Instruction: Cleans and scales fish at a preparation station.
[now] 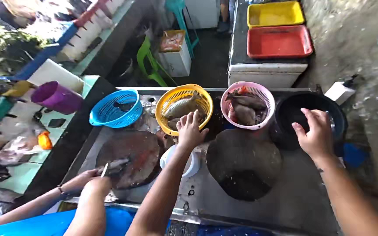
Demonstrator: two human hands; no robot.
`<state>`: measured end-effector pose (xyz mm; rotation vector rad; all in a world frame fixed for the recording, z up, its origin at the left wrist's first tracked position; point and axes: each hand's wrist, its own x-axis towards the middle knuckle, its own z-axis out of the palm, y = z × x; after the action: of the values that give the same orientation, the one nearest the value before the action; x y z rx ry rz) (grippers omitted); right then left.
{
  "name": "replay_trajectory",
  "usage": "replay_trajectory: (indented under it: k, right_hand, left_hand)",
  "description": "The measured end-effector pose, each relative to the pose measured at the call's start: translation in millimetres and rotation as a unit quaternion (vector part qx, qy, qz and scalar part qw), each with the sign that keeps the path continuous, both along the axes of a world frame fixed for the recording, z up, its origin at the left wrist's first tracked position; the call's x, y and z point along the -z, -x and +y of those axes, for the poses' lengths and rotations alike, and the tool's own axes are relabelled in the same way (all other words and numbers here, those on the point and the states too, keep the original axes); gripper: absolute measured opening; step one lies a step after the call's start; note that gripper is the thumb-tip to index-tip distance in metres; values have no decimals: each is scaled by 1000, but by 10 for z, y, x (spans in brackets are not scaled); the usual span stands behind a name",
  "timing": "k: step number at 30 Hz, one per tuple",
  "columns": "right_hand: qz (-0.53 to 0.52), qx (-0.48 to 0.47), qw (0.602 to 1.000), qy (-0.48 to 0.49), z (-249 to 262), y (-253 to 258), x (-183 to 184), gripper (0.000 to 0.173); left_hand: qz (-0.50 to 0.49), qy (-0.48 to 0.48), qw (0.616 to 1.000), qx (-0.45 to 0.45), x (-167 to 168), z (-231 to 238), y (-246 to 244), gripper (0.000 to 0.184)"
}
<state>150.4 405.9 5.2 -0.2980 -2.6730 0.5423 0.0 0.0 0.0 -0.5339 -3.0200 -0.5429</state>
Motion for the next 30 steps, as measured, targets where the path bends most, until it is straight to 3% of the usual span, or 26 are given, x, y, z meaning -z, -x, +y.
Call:
replay_trajectory:
  k: [1, 2, 4, 6, 8, 10, 11, 13, 15, 16, 17, 18, 19, 21, 22, 23, 25, 26, 27, 28, 30]
  right_hand:
    - [-111, 48, 992, 23, 164, 127, 293, 60]
    - [-211, 76, 973, 52, 308, 204, 546, 65]
    - [-319, 90, 938, 99, 621, 408, 829, 66]
    - [-307, 130, 936, 117, 950, 580, 842, 49]
    - [-263, 239, 923, 146, 1103, 621, 850, 54]
    - [-169, 329, 875, 312, 930, 769, 891, 49]
    - [-111, 334, 827, 438, 750, 843, 840, 44]
    - [8, 218, 703, 677, 376, 928, 690, 36]
    - [106, 108, 642, 751, -170, 1099, 383, 33]
    - [122, 63, 642, 754, -462, 1198, 204, 33]
    - [100, 15, 665, 740, -752, 1284, 41, 34]
    - [60, -24, 697, 714, -1039, 1360, -115, 38]
    - [18, -53, 721, 690, -1299, 1398, -238, 39]
    - [-15, -99, 723, 683, -1576, 1390, -358, 44]
    - [-5, -114, 757, 644, -1544, 1369, -346, 49]
    - [15, -116, 813, 570, -1395, 1310, -269, 55]
    - [39, -41, 932, 358, -796, 1085, 6, 60]
    - [20, 44, 961, 272, -409, 942, 188, 63]
    - [-18, 145, 963, 224, -25, 832, 392, 69]
    - [-70, 245, 941, 221, 275, 761, 566, 77]
    - [-152, 356, 867, 313, 531, 702, 744, 76]
  left_hand:
    - [-21, 48, 999, -8, 403, -24, 195, 67]
    - [-29, 74, 997, -17, 766, -7, 274, 48]
    - [-55, 79, 994, -42, 1129, 202, 337, 31]
    - [-90, 45, 994, -45, 1103, 484, 302, 38]
    - [-73, -48, 996, -26, 1027, 732, 208, 43]
    - [-47, -189, 981, -15, 915, 1014, 215, 39]
    - [-69, -258, 963, -22, 838, 1168, 235, 38]
    - [-196, -395, 895, -62, 740, 1475, 261, 41]
    - [-363, -536, 751, -129, 675, 1729, 320, 46]
    - [-425, -583, 674, -159, 594, 1795, 378, 45]
    - [-461, -618, 611, -181, 485, 1824, 444, 41]
    - [-473, -640, 578, -179, 384, 1798, 505, 37]
    - [-468, -651, 578, -155, 327, 1732, 547, 31]
    - [-429, -658, 608, -118, 195, 1469, 554, 20]
    - [-393, -633, 657, -116, 180, 1284, 618, 20]
    - [-341, -570, 740, -107, 217, 1061, 704, 24]
    - [-241, -278, 924, -102, 252, 515, 836, 36]
    - [-201, -108, 968, -104, 262, 275, 860, 40]
    - [-190, 27, 974, -118, 284, 108, 852, 49]
    - [-212, 120, 959, -143, 312, 8, 826, 64]
    - [-253, 239, 923, -164, 506, -85, 813, 86]
